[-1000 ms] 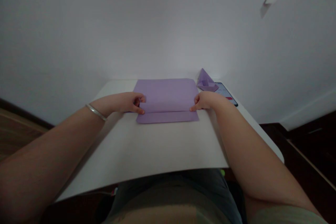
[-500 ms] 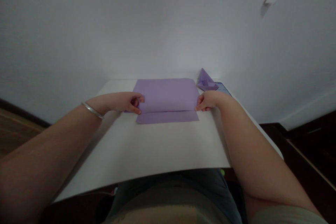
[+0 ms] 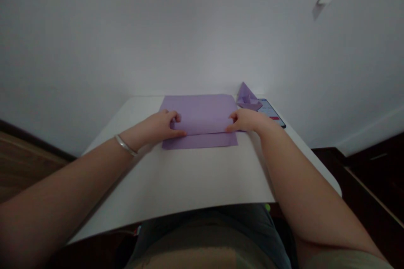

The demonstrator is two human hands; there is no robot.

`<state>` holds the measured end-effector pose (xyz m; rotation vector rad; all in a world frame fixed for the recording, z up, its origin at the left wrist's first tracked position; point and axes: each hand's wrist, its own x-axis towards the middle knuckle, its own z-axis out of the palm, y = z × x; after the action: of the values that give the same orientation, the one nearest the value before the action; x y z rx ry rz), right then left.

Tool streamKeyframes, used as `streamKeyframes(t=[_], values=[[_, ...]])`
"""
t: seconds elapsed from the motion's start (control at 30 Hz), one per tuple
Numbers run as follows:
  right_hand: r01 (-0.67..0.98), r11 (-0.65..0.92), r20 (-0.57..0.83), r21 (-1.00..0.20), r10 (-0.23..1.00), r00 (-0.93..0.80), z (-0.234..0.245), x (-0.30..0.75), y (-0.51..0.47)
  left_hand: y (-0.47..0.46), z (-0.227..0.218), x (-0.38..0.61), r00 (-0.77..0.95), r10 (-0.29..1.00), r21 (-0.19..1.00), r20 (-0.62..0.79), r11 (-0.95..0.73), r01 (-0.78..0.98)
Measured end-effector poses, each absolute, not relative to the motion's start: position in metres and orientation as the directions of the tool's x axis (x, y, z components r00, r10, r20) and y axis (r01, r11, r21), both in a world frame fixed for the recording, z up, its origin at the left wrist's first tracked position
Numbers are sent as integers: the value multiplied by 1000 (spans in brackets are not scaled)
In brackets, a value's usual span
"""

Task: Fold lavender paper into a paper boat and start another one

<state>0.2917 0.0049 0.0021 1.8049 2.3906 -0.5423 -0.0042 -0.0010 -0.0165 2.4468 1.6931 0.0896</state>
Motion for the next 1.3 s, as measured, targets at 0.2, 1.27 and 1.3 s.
streamKeyframes(t=[0.2, 1.27, 1.3], values=[[958, 176, -122, -225, 971, -207, 1, 276, 2, -3, -23, 3, 346, 936, 121, 67, -351, 928], [-31, 107, 111, -994, 957, -267, -20, 223, -20, -8, -15, 23, 228, 969, 977, 98, -49, -209], [-1, 142, 138, -990, 958, -252, -21, 221, -20, -9, -14, 24, 243, 964, 981, 107, -62, -186]])
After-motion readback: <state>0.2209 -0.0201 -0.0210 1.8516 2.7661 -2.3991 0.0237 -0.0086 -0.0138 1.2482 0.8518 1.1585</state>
